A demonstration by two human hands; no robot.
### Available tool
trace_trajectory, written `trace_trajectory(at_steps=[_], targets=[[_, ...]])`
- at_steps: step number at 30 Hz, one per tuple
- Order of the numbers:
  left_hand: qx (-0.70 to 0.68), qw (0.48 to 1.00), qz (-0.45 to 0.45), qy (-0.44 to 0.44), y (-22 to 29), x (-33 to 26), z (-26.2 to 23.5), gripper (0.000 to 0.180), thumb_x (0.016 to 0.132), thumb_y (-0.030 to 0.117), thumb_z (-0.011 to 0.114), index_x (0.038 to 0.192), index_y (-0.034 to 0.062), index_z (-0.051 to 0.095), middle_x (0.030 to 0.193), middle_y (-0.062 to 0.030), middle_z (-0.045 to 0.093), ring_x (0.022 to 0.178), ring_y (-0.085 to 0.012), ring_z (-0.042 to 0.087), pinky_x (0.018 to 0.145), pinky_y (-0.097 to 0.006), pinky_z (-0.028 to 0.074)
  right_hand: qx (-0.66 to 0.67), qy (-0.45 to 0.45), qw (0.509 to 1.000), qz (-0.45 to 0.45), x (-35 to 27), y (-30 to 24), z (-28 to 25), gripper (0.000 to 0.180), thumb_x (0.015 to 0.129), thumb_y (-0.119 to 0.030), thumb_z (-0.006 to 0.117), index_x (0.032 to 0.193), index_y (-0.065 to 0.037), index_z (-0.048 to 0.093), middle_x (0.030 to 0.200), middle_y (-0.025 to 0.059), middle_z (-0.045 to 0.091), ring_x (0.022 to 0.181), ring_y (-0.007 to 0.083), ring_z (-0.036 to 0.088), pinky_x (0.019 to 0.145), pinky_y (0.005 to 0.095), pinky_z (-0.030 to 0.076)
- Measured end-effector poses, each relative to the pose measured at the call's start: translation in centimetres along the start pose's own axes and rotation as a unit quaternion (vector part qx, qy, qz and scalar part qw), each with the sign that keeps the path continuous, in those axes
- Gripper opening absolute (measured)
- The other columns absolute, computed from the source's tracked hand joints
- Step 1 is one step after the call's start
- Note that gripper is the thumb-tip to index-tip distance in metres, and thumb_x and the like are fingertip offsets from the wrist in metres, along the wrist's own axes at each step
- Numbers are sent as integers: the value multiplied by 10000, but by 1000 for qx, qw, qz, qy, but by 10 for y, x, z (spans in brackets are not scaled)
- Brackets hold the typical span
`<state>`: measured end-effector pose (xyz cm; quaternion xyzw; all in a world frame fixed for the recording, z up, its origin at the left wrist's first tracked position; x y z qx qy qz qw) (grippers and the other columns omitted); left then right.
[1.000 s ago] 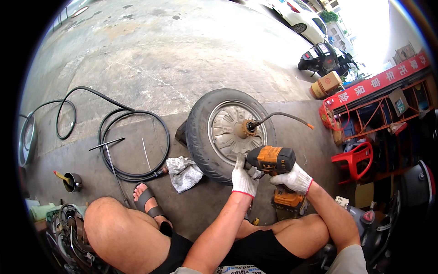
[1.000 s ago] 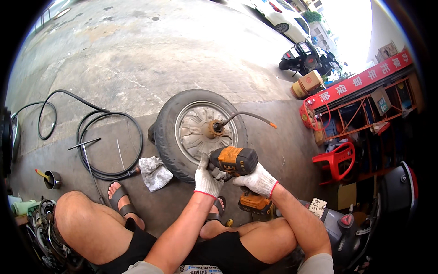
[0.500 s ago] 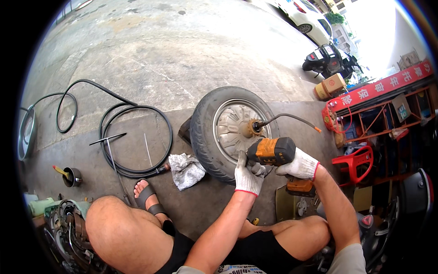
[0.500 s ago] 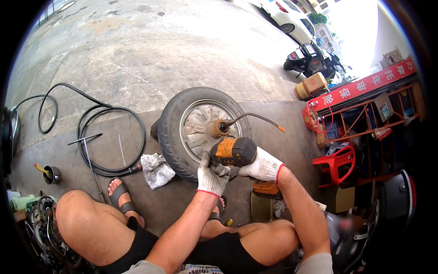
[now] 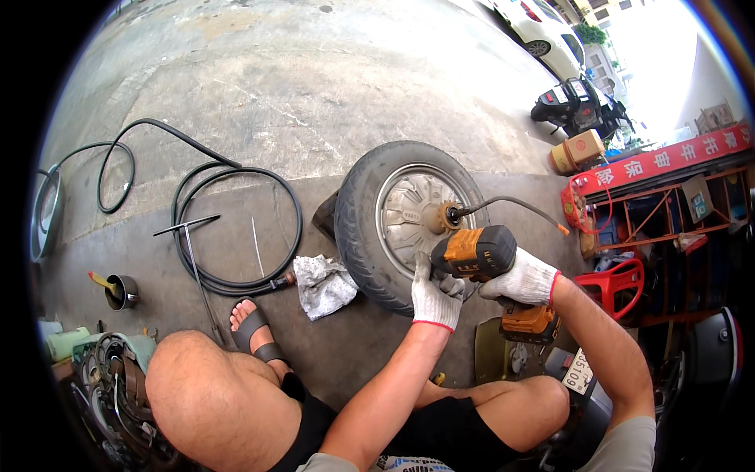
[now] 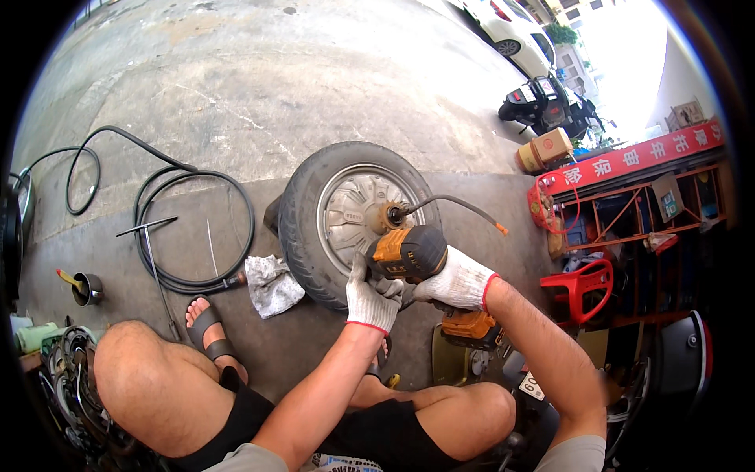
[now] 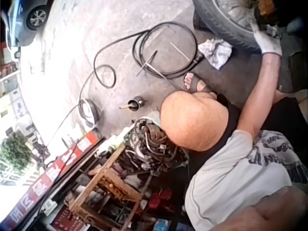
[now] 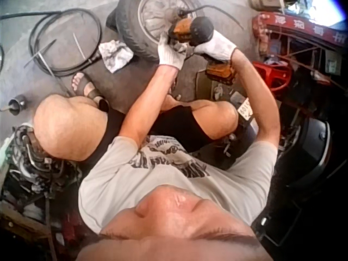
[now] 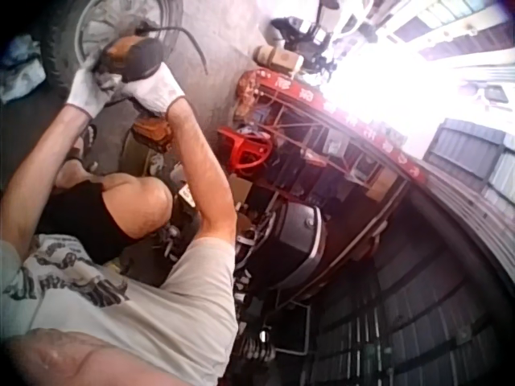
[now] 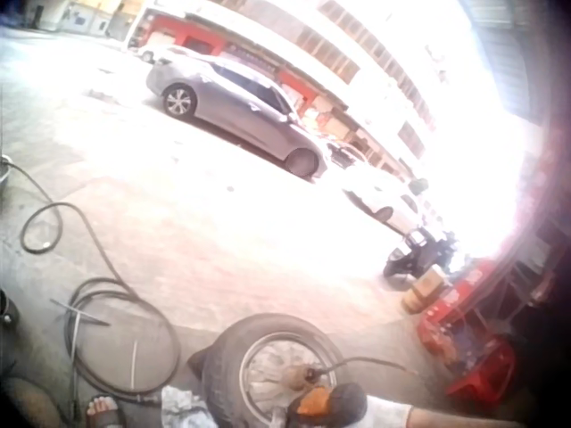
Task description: The person sits on the ground and works on a motorcycle tire, using a screwdriver to adjust the hub, applying lubricant with a brush, and using a power drill to tighten bolts on the wheel.
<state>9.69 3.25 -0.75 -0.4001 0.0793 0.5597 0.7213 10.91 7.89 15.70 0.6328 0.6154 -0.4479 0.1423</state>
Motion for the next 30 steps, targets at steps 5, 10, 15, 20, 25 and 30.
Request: trace_trajectory(at_steps=[5, 10, 15, 20, 25, 30], targets=[[5, 1000, 7, -16, -2, -2, 4, 384, 1033, 494, 563, 817, 176, 562, 621, 66, 398, 498, -99, 281, 508, -271, 263, 10, -22, 999, 31, 9, 16, -7, 289, 721, -88, 706, 991, -1, 650, 708, 14, 610, 547, 94, 533, 488, 288, 458], [3, 1000, 19, -10, 0, 1, 5, 374, 1048, 472, 531, 828, 174, 583, 650, 82, 462, 492, -99, 270, 500, -264, 239, -1, -7, 1000, 9, 9, 13, -6, 244, 725, -86, 708, 947, -10, 640, 706, 7, 608, 542, 93, 529, 481, 285, 452], [-3, 1000, 12, -11, -2, 0, 3, 377, 1058, 466, 508, 828, 177, 582, 648, 81, 461, 493, -100, 269, 502, -264, 242, -8, 3, 1000, -13, 7, 13, -4, 253, 730, -94, 707, 963, -17, 646, 711, 6, 613, 550, 96, 538, 493, 284, 464], [7, 1000, 13, -1, -1, -5, 10, 374, 1059, 467, 503, 843, 176, 594, 657, 82, 483, 493, -92, 278, 488, -261, 238, -15, 14, 1000, -12, 2, 7, -1, 214, 735, -56, 719, 932, -8, 650, 728, -2, 613, 595, 88, 561, 517, 290, 480], [-6, 999, 16, -29, 0, 3, 5, 361, 1054, 467, 510, 873, 174, 618, 685, 83, 539, 494, -90, 287, 479, -259, 233, 10, 1, 1000, -2, 9, 18, -4, 219, 736, -51, 715, 941, -4, 653, 747, -9, 615, 648, 79, 556, 565, 285, 489], [-7, 1000, 19, -11, -1, 4, 3, 348, 1050, 464, 519, 883, 178, 627, 694, 86, 560, 491, -91, 283, 481, -260, 233, -3, 4, 999, -39, 10, 14, -4, 249, 737, -48, 712, 978, -1, 669, 768, -13, 622, 669, 80, 556, 582, 281, 492]])
Point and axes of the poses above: each hand's wrist, its own x-axis towards the middle knuckle, its own z-axis out of the palm, y = z × x, the point moved 9 cm from there along x, towards the middle knuckle
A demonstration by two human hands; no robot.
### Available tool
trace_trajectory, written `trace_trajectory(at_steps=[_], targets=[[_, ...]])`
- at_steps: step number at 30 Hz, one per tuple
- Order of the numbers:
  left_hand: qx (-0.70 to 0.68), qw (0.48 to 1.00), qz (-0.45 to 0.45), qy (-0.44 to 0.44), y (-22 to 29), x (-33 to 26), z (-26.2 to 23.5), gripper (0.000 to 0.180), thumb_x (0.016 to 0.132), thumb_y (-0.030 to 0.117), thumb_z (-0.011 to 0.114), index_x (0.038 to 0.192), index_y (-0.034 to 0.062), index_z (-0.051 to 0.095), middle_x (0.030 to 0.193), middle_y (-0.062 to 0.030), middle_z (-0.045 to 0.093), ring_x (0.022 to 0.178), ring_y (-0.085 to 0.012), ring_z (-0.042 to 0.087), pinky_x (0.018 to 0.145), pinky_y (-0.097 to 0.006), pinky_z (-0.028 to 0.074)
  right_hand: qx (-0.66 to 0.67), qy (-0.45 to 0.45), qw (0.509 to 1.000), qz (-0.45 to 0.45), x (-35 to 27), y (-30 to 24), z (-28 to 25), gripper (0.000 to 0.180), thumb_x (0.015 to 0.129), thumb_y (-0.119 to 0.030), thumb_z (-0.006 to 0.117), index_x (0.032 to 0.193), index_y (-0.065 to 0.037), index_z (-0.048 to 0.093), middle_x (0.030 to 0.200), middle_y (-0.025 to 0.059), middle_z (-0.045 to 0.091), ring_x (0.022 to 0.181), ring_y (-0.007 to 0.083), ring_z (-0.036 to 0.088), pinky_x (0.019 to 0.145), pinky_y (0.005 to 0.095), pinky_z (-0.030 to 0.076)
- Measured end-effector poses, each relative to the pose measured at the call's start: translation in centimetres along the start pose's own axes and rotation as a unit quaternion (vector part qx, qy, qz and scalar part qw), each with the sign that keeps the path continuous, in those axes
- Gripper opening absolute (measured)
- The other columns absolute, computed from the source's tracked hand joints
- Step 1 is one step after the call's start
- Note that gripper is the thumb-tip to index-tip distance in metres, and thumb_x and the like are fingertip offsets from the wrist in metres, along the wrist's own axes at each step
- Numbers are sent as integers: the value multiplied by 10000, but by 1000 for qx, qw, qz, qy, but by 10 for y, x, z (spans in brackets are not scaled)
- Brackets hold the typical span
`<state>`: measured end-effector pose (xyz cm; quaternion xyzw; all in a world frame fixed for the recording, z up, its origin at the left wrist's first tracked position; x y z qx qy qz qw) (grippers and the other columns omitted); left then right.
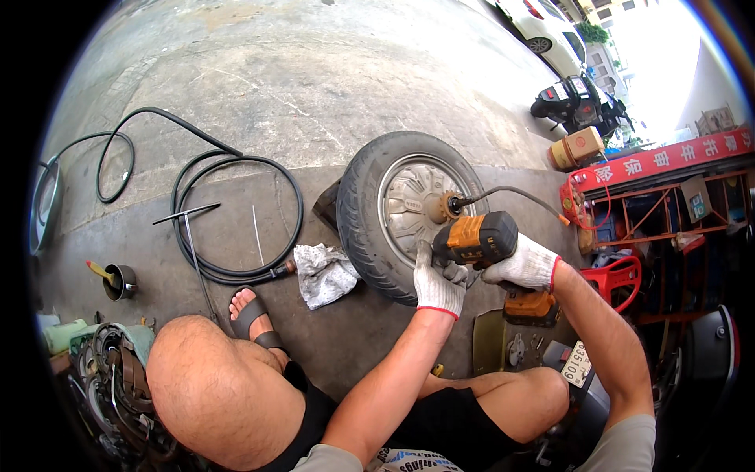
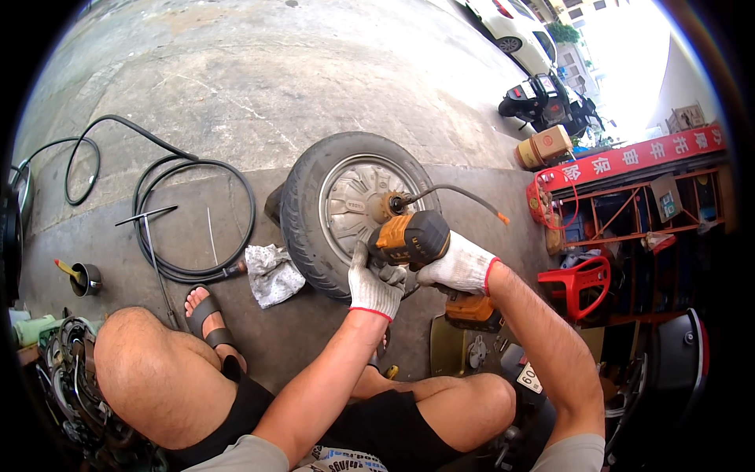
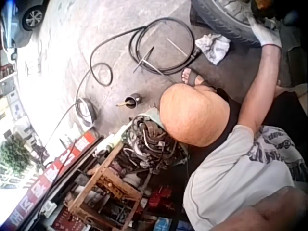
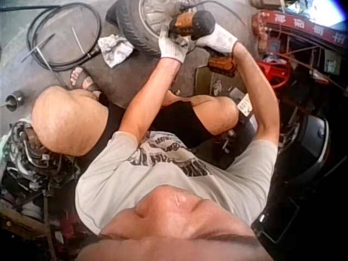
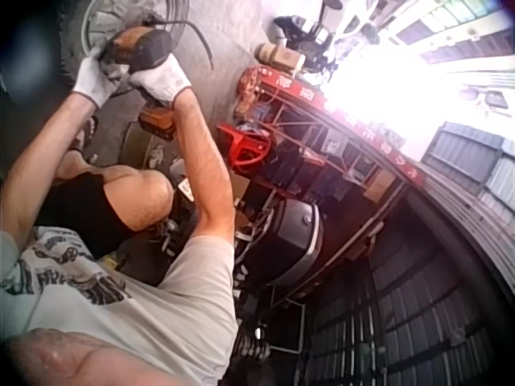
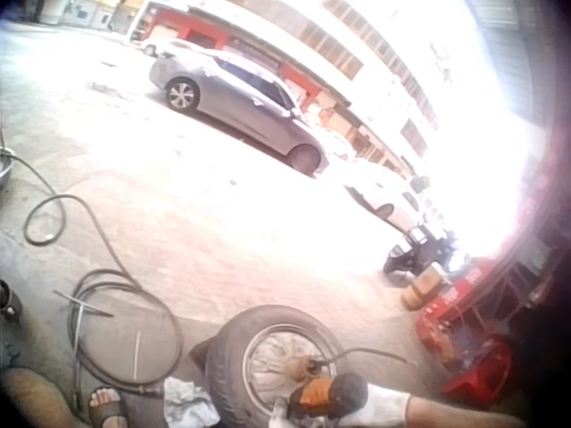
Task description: The person sits on the ground and works on a motorcycle tire, using a screwdriver to adjust the hub, applying lubricant with a brush, and using a power drill to tighten bolts on the wheel.
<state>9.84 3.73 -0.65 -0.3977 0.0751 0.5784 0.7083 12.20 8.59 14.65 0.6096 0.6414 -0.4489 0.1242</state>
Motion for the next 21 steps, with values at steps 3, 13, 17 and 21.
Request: trace_trajectory(at_steps=[3, 13, 17, 21], targets=[[4, 1000, 2, 11, 0, -1, 1, 344, 1050, 460, 520, 886, 179, 631, 691, 85, 561, 490, -93, 282, 483, -262, 234, 3, 0, 1000, 5, -4, -8, 1, 255, 739, -45, 712, 988, -7, 675, 772, -12, 626, 663, 80, 559, 579, 283, 493], [9, 1000, -5, 7, 0, 0, 3, 337, 1064, 449, 478, 931, 181, 632, 710, 81, 570, 509, -89, 303, 501, -259, 249, 0, -1, 1000, 8, -4, -5, 0, 214, 748, -52, 714, 952, -11, 664, 765, -8, 633, 645, 84, 568, 572, 285, 499], [22, 1000, -5, 8, 2, -1, 3, 338, 1073, 446, 454, 938, 185, 623, 717, 81, 565, 509, -91, 296, 508, -266, 257, -21, 1, 1000, -6, 0, 0, -2, 234, 750, -66, 724, 969, -4, 669, 777, 0, 647, 657, 87, 579, 586, 288, 509], [25, 1000, -3, 6, 3, -1, 3, 341, 1076, 445, 448, 908, 194, 606, 700, 79, 538, 506, -90, 288, 512, -272, 263, -13, -18, 998, 62, -4, 1, -1, 262, 748, -79, 737, 991, 3, 679, 809, 9, 671, 672, 89, 594, 589, 287, 515]])
Point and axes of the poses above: each hand's wrist, its own x-axis towards the middle knuckle, its own z-axis out of the palm, y = z × x, the point moved 9 cm from there along x, towards the middle knuckle
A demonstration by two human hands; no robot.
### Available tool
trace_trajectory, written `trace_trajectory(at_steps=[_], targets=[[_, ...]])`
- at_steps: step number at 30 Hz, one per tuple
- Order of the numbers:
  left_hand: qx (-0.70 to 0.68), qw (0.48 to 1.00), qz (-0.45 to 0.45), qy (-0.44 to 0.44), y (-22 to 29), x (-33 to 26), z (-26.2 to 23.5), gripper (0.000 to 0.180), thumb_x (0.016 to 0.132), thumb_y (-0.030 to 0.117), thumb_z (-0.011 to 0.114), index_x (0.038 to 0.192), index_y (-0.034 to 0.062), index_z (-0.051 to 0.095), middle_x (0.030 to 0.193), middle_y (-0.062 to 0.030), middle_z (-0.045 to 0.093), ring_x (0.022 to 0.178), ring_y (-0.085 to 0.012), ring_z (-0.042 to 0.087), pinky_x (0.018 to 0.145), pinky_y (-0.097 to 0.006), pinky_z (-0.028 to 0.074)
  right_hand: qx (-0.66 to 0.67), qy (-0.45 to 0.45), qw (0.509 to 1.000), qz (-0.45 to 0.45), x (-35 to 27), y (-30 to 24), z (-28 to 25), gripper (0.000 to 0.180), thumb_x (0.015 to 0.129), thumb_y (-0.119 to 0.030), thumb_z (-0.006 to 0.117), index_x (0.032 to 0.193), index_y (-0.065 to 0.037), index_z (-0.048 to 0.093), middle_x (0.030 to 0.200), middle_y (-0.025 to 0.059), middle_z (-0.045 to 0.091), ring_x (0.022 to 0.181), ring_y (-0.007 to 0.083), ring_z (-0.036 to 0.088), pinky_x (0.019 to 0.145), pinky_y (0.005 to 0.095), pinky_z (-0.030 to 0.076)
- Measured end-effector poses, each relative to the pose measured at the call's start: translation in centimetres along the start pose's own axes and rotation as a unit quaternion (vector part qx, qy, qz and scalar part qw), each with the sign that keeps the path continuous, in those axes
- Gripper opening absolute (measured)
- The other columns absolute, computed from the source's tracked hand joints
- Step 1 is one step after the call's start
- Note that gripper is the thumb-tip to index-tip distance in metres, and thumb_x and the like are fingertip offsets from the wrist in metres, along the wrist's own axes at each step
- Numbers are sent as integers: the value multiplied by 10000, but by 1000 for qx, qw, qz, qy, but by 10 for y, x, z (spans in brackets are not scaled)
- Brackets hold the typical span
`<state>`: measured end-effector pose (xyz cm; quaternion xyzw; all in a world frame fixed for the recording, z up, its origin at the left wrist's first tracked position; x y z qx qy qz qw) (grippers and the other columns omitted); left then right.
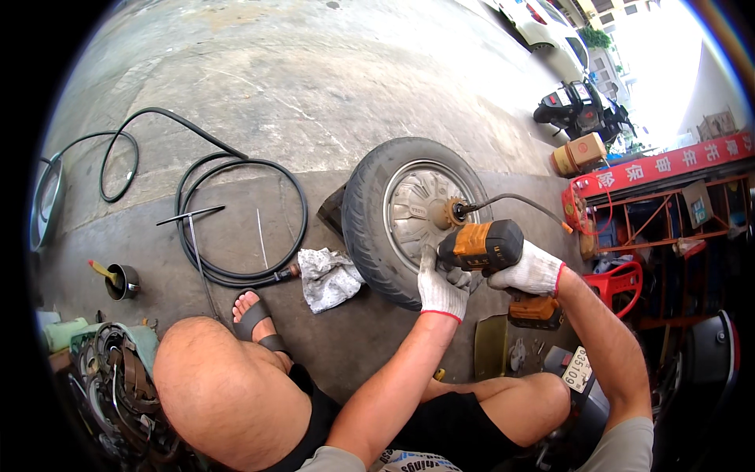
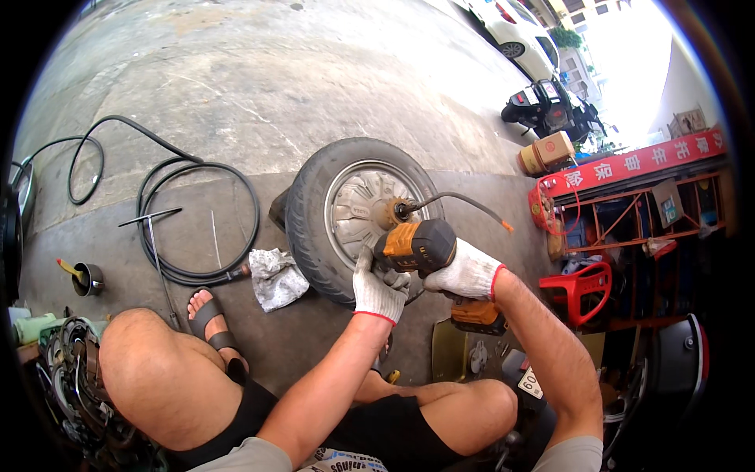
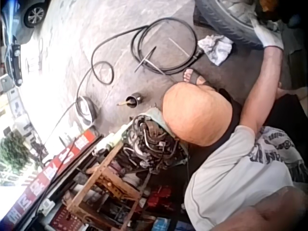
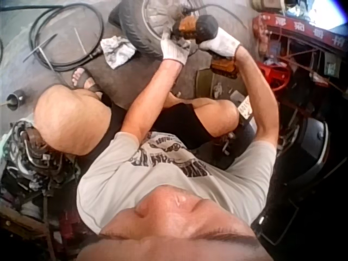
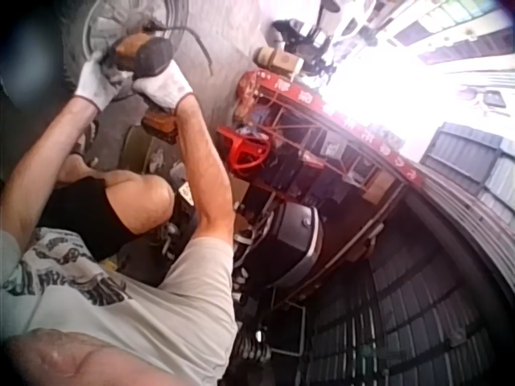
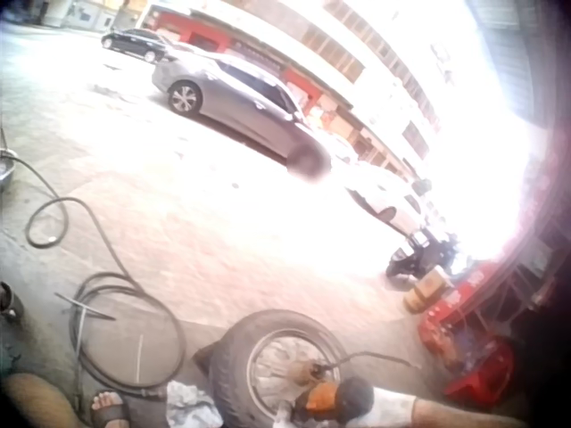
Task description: The person sits on the ground and works on a motorcycle tire, using a screwdriver to adjust the hub, applying lubricant with a brush, and using a power drill to tighten bolts on the wheel.
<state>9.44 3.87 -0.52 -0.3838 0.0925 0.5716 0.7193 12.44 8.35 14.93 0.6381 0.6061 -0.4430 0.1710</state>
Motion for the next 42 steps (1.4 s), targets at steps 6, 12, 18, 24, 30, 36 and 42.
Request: trace_trajectory(at_steps=[6, 12, 18, 24, 30, 36, 42], targets=[[-7, 1000, -9, 1, -1, -6, 2, 358, 1067, 436, 489, 805, 201, 551, 629, 77, 456, 493, -106, 279, 511, -279, 259, 10, 30, 999, -38, -4, -2, -3, 201, 741, -80, 700, 925, -27, 639, 719, 6, 605, 552, 98, 549, 487, 286, 459], [-11, 1000, -5, 5, 2, 1, -12, 340, 1068, 414, 493, 804, 212, 566, 609, 88, 459, 469, -105, 256, 493, -278, 233, 11, 44, 994, -97, -6, 6, 0, 339, 732, -71, 706, 1056, -4, 632, 796, 11, 632, 653, 97, 566, 566, 291, 490], [91, 986, 80, 118, 19, 6, -49, 209, 1059, 298, 528, 927, 149, 591, 666, 43, 503, 476, -100, 309, 459, -287, 262, 28, 96, 982, -158, -17, 11, 5, 378, 720, -59, 712, 1081, 11, 626, 809, 16, 636, 718, 101, 571, 624, 292, 507], [625, 673, 386, 79, 73, -25, -11, 206, 976, 166, 590, 1044, -26, 626, 917, -154, 704, 818, -280, 662, 795, -405, 520, 82, 90, 988, -95, -18, 30, 9, 309, 735, -72, 719, 1020, 13, 636, 728, 17, 621, 636, 98, 559, 572, 306, 497], [795, 416, 439, 36, 96, -45, 56, 175, 869, 163, 658, 1016, 67, 664, 957, -184, 723, 912, -380, 696, 810, -463, 535, 51, 95, 988, -113, -12, 39, 4, 245, 733, -160, 724, 885, 22, 663, 683, 62, 652, 578, 134, 569, 555, 327, 499], [888, 136, 439, -21, 78, -25, 62, 121, 835, 73, 583, 936, 79, 648, 891, -164, 689, 877, -363, 690, 764, -453, 547, -40, 111, 983, -137, -15, 20, -8, 304, 694, -231, 694, 827, 42, 669, 672, 184, 664, 605, 273, 623, 641, 378, 522], [880, 37, 469, -62, 71, -16, 58, 52, 869, 134, 620, 903, 95, 626, 843, -129, 683, 805, -331, 700, 687, -445, 554, -128, 138, 970, -154, -26, 2, -10, 335, 681, -245, 705, 855, 40, 679, 750, 246, 675, 707, 393, 661, 699, 426, 540]])
Point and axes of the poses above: each hand's wrist, its own x-axis towards the middle knuckle, its own z-axis out of the palm, y = z × x, the point moved 9 cm from there along x, towards the middle knuckle
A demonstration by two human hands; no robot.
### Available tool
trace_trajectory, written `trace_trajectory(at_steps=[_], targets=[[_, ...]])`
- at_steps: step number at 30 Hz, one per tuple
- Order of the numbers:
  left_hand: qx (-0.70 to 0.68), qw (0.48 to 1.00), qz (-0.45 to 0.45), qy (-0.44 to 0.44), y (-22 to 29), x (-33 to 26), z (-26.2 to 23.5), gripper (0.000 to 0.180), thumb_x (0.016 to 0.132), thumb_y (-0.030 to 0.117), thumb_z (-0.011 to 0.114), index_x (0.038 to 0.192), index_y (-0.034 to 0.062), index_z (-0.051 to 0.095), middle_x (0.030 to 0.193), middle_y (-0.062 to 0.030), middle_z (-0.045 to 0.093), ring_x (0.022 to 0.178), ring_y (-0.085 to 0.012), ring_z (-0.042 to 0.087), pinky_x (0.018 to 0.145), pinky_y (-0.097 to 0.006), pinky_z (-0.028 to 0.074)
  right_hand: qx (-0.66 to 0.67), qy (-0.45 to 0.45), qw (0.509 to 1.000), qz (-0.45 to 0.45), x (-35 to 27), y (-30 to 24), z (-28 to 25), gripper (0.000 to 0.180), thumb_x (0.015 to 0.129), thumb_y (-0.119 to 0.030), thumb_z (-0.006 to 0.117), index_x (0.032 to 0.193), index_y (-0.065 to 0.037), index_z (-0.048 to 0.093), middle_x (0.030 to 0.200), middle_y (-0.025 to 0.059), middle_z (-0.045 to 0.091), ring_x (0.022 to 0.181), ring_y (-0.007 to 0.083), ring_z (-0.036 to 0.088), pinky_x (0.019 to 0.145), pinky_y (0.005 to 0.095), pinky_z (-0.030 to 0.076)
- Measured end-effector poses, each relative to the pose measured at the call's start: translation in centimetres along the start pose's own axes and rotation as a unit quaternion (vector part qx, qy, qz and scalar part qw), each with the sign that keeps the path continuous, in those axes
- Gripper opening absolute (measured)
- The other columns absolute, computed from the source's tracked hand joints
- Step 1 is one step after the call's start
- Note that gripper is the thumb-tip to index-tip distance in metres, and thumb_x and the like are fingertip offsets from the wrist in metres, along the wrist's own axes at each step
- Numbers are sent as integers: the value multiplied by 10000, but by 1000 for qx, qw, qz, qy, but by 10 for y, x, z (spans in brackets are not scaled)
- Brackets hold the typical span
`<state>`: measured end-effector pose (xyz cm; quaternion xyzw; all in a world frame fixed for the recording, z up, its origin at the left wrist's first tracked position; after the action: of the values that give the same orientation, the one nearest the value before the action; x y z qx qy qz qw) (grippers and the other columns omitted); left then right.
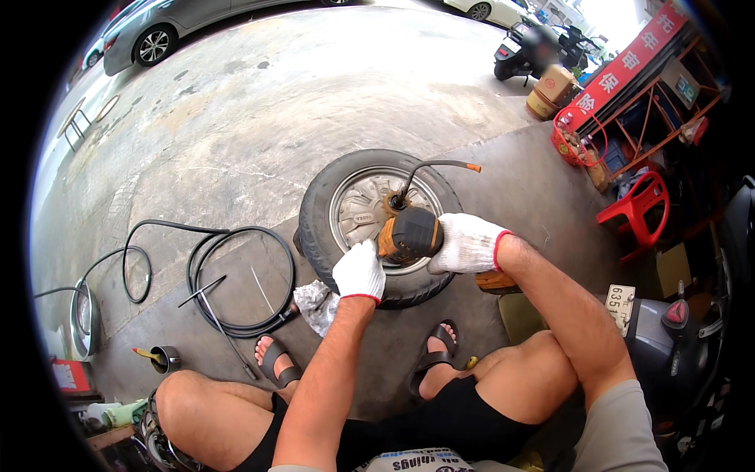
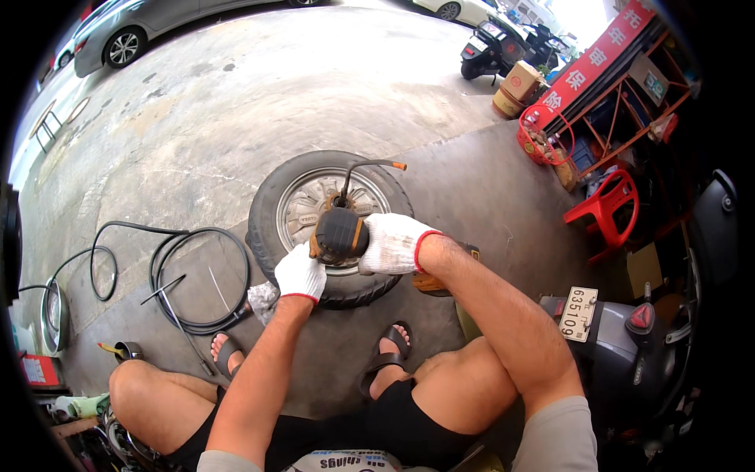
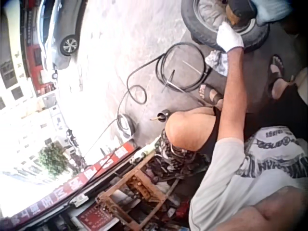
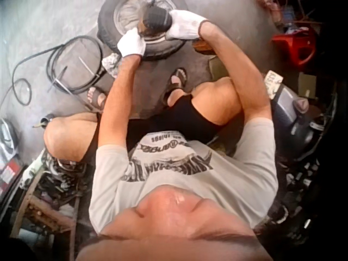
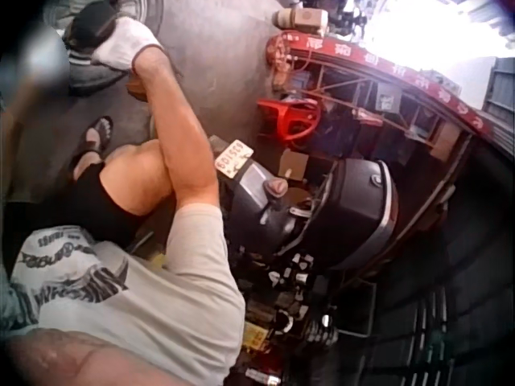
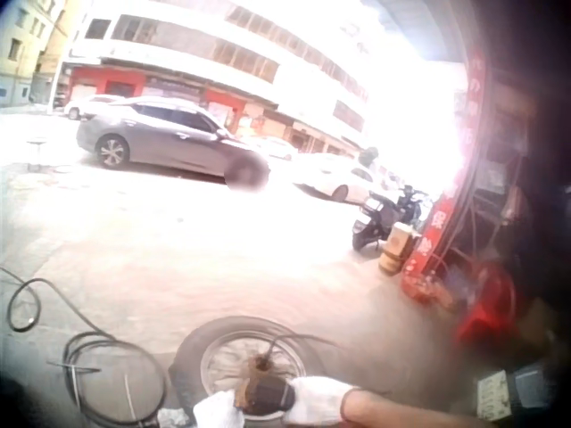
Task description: The person sits on the ground and works on a motorcycle tire, using a screwdriver to adjust the hub, applying lubricant with a brush, and using a power drill to tighten bolts on the wheel.
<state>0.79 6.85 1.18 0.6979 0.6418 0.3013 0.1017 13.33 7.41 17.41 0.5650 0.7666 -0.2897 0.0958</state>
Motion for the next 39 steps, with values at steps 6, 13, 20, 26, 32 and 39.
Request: trace_trajectory(at_steps=[6, 13, 20, 26, 32, 39], targets=[[-11, 999, 44, 3, -1, -5, -3, 119, 840, 154, 700, 914, 92, 631, 845, -121, 680, 805, -335, 693, 705, -437, 549, -14, 9, 1000, -6, -3, 8, 7, 345, 679, -247, 711, 887, 28, 698, 821, 264, 687, 804, 420, 681, 742, 440, 544], [-55, 998, 28, -27, 2, -3, -10, 168, 824, 182, 746, 923, 73, 665, 854, -149, 698, 826, -362, 690, 728, -449, 538, 240, -25, 968, 71, -24, 50, 14, 160, 688, -99, 721, 766, 8, 632, 638, 22, 594, 592, 109, 531, 551, 313, 466], [-37, 998, 47, -29, -2, -5, -7, 217, 839, 255, 744, 911, 68, 661, 843, -152, 690, 815, -362, 686, 723, -464, 535, 401, -18, 911, 90, -37, 80, 30, 241, 708, -31, 740, 942, -23, 680, 737, -14, 608, 636, 104, 534, 564, 292, 468], [-60, 998, -2, -35, -7, 4, -18, 240, 875, 286, 716, 937, 59, 668, 890, -170, 708, 861, -377, 692, 763, -468, 538, 431, 16, 901, 59, -49, 89, 22, 293, 705, -10, 731, 994, -24, 685, 810, -13, 622, 701, 88, 545, 599, 283, 478], [-17, 991, -52, -120, -37, 17, -24, 288, 877, 286, 675, 1058, 68, 726, 977, -208, 725, 954, -403, 687, 843, -479, 538, 404, 30, 910, 91, -62, 116, 24, 282, 727, 2, 715, 1007, -19, 685, 760, -3, 614, 612, 82, 548, 515, 270, 471], [121, 960, -40, -248, -5, 23, -12, 350, 851, 397, 703, 978, 78, 770, 968, -199, 741, 960, -380, 710, 856, -467, 560, 371, 43, 923, 91, -71, 135, 28, 204, 696, -105, 739, 852, -15, 642, 697, 12, 603, 609, 102, 542, 553, 302, 474]])
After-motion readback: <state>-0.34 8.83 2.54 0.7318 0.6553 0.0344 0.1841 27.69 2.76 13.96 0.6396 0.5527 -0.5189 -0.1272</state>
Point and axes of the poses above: each hand's wrist, its own x-axis towards the middle knuckle, its own z-axis out of the palm, y = z × x, the point moved 9 cm from there along x, towards the middle knuckle
